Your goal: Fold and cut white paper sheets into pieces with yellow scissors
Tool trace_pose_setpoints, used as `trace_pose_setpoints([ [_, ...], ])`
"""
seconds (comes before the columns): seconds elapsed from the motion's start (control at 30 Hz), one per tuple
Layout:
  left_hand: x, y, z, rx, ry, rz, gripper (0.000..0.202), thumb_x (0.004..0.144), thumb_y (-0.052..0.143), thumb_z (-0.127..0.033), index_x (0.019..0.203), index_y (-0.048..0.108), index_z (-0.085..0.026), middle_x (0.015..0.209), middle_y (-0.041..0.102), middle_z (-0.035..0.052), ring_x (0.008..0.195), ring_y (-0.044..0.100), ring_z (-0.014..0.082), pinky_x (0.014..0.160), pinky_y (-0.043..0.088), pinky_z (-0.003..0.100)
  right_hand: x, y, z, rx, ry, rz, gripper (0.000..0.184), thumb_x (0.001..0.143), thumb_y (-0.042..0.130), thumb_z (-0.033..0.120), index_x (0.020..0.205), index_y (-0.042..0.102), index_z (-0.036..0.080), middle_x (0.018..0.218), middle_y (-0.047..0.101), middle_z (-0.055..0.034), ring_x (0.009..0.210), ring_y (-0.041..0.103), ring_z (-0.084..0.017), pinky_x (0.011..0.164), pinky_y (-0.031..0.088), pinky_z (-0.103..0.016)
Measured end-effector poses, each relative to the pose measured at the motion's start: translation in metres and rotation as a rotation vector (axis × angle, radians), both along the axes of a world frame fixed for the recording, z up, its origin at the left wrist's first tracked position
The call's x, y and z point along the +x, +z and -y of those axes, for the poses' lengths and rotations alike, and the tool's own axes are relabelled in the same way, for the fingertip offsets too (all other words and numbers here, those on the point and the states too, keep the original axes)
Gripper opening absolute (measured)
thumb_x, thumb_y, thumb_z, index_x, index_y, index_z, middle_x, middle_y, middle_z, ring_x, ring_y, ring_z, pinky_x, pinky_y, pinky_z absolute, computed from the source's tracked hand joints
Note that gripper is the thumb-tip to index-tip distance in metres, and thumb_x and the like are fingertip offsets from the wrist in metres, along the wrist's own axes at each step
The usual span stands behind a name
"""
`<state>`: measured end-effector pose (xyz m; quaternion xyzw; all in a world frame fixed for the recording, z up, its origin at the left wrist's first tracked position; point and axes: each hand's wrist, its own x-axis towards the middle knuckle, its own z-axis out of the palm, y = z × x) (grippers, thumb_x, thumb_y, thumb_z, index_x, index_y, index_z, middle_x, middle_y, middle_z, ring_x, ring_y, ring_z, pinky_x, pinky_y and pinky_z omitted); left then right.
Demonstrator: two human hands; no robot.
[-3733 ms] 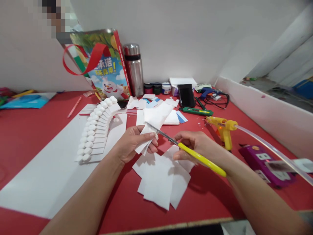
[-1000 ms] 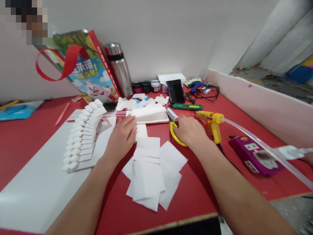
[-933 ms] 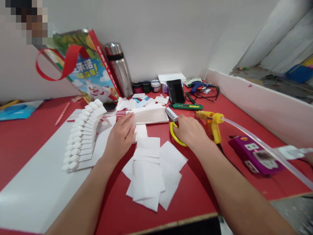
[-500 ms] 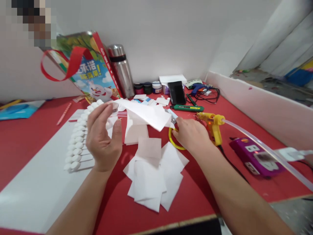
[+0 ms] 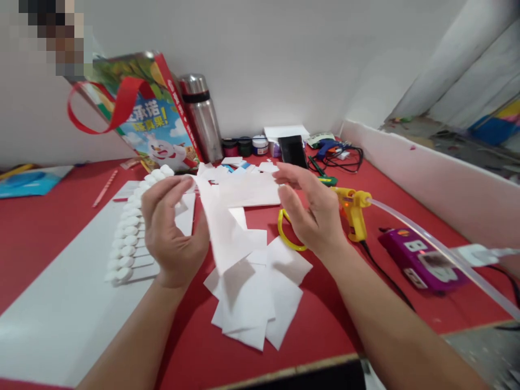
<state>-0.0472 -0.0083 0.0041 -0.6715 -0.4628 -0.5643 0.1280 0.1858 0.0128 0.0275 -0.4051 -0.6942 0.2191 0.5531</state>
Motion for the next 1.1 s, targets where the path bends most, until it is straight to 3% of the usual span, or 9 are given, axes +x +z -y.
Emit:
trace_pose_setpoints([
  [0.13,0.015,0.010,0.006,0.040,-0.138,-0.241,0.060,0.085,0.073,-0.018,0.143,0.056,-0.022,0.137,0.062,0.0130,0.130,0.058,0.0314,0.115,0.042,0.053,-0.009,0.007,0.011,-0.358,0.445,-0.171,0.076,0.085,0.066,0.065,0.148,0.047,0.027,0.138,0.065,-0.0123,0.125,0.063,-0.027,0.096,0.056,-0.042],
  [0.23,0.022,0.009,0.005,-0.069,-0.271,-0.351,0.062,0.091,0.066,-0.019,0.149,0.048,-0.025,0.146,0.058,0.0132,0.140,0.051,0.0326,0.120,0.033,0.056,-0.016,0.005,0.011,-0.502,0.372,-0.173,0.064,0.078,0.078,0.039,0.137,0.058,0.024,0.131,0.069,-0.0094,0.120,0.065,-0.027,0.096,0.054,-0.040],
  [0.33,0.021,0.003,0.002,-0.138,-0.340,-0.356,0.066,0.093,0.065,-0.020,0.154,0.041,-0.028,0.156,0.050,0.0129,0.149,0.040,0.0331,0.123,0.026,0.058,-0.018,-0.002,0.004,-0.669,0.294,-0.299,0.033,0.075,0.070,0.023,0.108,0.072,0.021,0.100,0.077,-0.0048,0.090,0.073,-0.023,0.080,0.057,-0.036],
  [0.4,0.018,-0.003,-0.001,-0.174,-0.314,-0.244,0.072,0.090,0.070,-0.022,0.155,0.040,-0.028,0.161,0.043,0.0132,0.152,0.033,0.0337,0.124,0.024,0.058,-0.017,-0.005,-0.001,-0.818,0.275,-0.475,0.023,0.074,0.069,0.022,0.097,0.072,0.020,0.083,0.077,-0.0027,0.071,0.072,-0.021,0.067,0.057,-0.035],
  [0.5,0.012,-0.011,-0.006,-0.313,-0.309,0.161,0.080,0.085,0.077,-0.028,0.155,0.039,-0.029,0.164,0.036,0.0134,0.151,0.036,0.0325,0.123,0.029,0.052,-0.012,-0.005,-0.006,-0.898,0.243,-0.717,0.025,0.068,0.075,0.020,0.093,0.072,0.019,0.078,0.077,-0.0032,0.063,0.071,-0.021,0.061,0.056,-0.034],
  [0.6,0.011,-0.014,-0.009,-0.606,-0.435,0.682,0.078,0.083,0.079,-0.034,0.152,0.041,-0.030,0.151,0.052,0.0134,0.137,0.055,0.0286,0.115,0.044,0.046,-0.009,-0.002,-0.008,-0.890,0.271,-0.826,0.026,0.065,0.079,0.017,0.090,0.072,0.016,0.081,0.079,-0.0055,0.066,0.072,-0.021,0.062,0.057,-0.033],
  [0.7,0.016,-0.010,-0.008,-0.846,-0.568,1.018,0.068,0.080,0.082,-0.034,0.141,0.053,-0.025,0.127,0.071,0.0111,0.116,0.070,0.0270,0.100,0.056,0.042,-0.009,-0.003,-0.008,-0.892,0.313,-0.839,0.030,0.064,0.083,0.019,0.093,0.073,0.017,0.084,0.080,-0.0057,0.067,0.073,-0.022,0.063,0.058,-0.034],
  [0.9,0.019,-0.001,-0.002,-0.955,-0.590,1.178,0.043,0.070,0.089,-0.028,0.108,0.073,-0.014,0.091,0.081,0.0090,0.078,0.077,0.0248,0.077,0.064,0.037,-0.008,-0.010,-0.011,-0.940,0.337,-0.731,0.033,0.063,0.090,0.029,0.091,0.076,0.018,0.084,0.080,-0.0058,0.070,0.074,-0.021,0.065,0.057,-0.033],
  [1.1,0.013,-0.006,-0.004,-0.970,-0.587,1.157,0.035,0.071,0.089,-0.032,0.098,0.076,-0.014,0.087,0.081,0.0087,0.072,0.077,0.0242,0.071,0.064,0.035,0.004,-0.020,-0.019,-0.878,0.357,-0.454,0.035,0.063,0.092,0.036,0.089,0.080,0.017,0.089,0.081,-0.0062,0.078,0.074,-0.022,0.076,0.058,-0.035],
])
